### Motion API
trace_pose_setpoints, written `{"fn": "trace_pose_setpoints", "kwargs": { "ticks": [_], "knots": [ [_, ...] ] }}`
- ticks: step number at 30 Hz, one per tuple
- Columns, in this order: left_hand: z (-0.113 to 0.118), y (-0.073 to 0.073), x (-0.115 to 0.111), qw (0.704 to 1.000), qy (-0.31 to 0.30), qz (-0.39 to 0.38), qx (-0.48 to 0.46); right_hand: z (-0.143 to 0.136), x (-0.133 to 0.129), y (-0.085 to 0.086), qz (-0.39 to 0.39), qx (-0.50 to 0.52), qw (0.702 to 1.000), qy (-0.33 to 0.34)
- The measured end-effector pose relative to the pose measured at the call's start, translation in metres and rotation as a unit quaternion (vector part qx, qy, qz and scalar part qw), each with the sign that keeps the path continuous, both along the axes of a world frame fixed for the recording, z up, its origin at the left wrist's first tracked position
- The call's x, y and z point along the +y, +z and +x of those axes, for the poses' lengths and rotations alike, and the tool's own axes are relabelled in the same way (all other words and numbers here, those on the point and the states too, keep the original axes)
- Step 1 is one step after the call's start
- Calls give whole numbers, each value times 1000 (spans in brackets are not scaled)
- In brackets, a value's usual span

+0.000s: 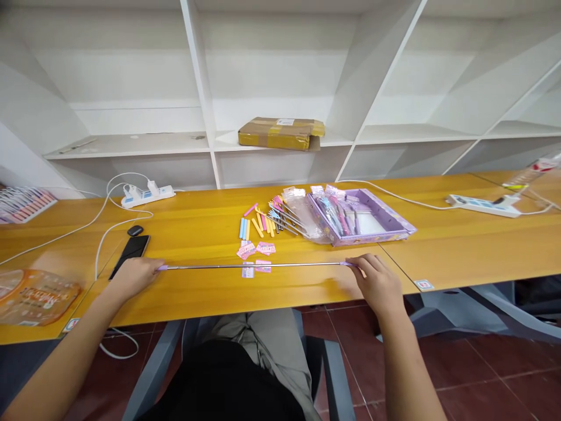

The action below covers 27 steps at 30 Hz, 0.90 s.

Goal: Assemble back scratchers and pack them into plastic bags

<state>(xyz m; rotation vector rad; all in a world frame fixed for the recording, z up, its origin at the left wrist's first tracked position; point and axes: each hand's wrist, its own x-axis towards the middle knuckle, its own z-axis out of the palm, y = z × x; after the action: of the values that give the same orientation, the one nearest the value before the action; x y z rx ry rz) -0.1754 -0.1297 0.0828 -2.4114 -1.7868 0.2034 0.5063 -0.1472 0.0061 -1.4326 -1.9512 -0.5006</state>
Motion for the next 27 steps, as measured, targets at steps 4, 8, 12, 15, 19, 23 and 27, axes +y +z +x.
{"fn": "trace_pose_setpoints", "kwargs": {
  "ticks": [4, 8, 12, 15, 19, 23, 27],
  "knots": [
    [-3, -6, -12, 1000, -13, -22, -14, -2, -14, -2, -56, 28, 998, 13],
    [-3, -9, -22, 998, -14, -42, -40, 4, -20, -4, -76, 38, 996, 21],
    [22, 0, -19, 997, 23, -58, -36, -4, -4, 13, -30, 30, 999, -10],
    [80, 0, -9, 993, 17, -82, -89, -62, 17, 30, -16, 10, 1000, 19],
    [170, -10, 10, 976, -1, -82, -202, -183, 32, 42, -57, -67, 986, 139],
    [198, -14, 30, 969, -23, -97, -227, -238, 50, 55, -66, -97, 977, 178],
    [189, -17, 51, 923, -50, -137, -357, -209, 104, 68, -110, -44, 963, 243]
  ]
}}
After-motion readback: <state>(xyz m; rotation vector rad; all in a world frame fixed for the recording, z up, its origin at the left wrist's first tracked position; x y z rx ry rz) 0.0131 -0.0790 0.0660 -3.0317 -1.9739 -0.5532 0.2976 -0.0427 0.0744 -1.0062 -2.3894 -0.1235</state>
